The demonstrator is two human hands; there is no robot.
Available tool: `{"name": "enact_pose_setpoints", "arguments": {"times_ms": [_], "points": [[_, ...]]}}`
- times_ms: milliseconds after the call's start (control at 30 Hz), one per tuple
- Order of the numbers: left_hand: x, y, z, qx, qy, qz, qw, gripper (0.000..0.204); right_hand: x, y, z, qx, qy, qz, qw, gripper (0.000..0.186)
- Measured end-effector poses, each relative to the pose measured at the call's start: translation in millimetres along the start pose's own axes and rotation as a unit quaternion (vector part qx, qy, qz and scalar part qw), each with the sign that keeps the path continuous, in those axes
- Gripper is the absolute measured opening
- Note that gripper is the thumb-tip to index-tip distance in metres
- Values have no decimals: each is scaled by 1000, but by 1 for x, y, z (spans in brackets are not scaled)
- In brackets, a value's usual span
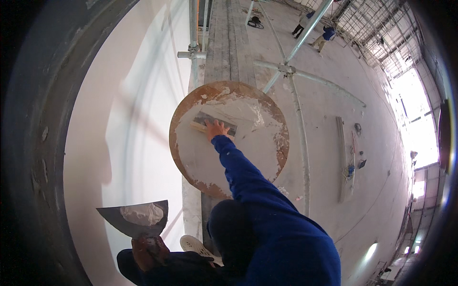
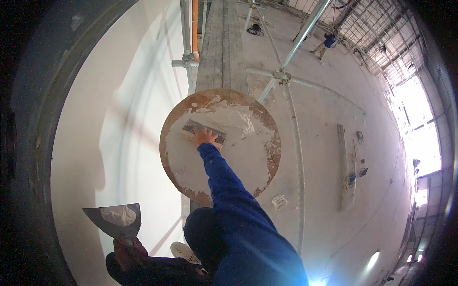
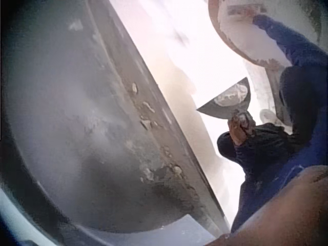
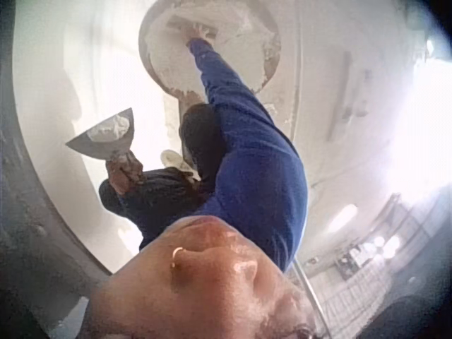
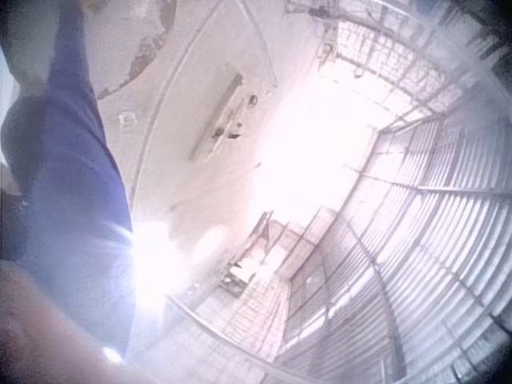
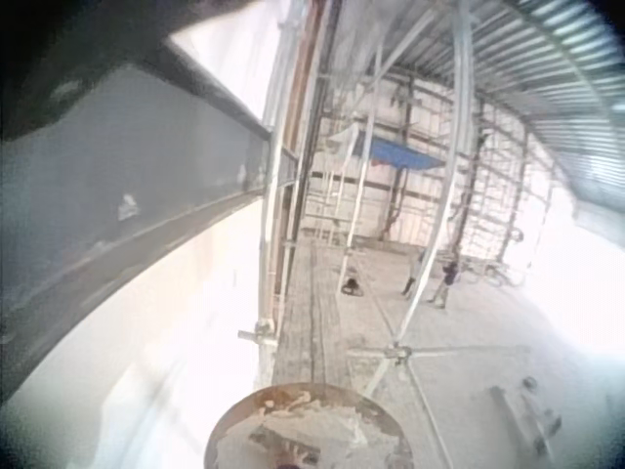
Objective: The person applies plaster to a curved ceiling surface using a trowel and a hawk. They repeatedly scoop plaster from the hawk and spread it onto the ceiling, smoothing the material with the trowel. The person works on a specific section of the ceiling, occasionally repositioning their stance to reach different areas.
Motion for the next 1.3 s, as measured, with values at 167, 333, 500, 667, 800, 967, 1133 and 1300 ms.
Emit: {"name": "enact_pose_setpoints", "arguments": {"times_ms": [167,333,500,667,800,967,1133,1300], "points": [[0,22,5,-96,194,139,966,23,-6,-68,-30,134,-67,-88,985,57],[-30,32,45,73,-194,-33,978,32,-28,-87,2,251,-23,-256,933,48],[-27,43,47,138,-206,-30,968,30,-72,-122,-81,160,75,-249,952,34],[-19,32,48,157,-184,-29,970,31,-52,-179,-190,62,649,-173,739,40],[-32,28,60,171,-161,-15,972,29,8,-220,-216,88,815,-297,490,40],[-34,26,72,227,-130,8,965,33,44,-277,-196,216,807,-312,453,38],[-37,23,78,262,-123,27,957,29,91,-306,-216,200,529,-657,498,38],[-35,11,64,120,-111,-60,985,29,116,-307,-233,243,385,-633,626,38]]}}
Point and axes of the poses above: each hand's wrist, its own y-axis towards the middle knuckle, its own z-axis out of the palm, x = y × z, the point moved 4 cm from there along y, towards the middle knuckle, and after that the axes turned 12 degrees about y, right-handed, at the moved point
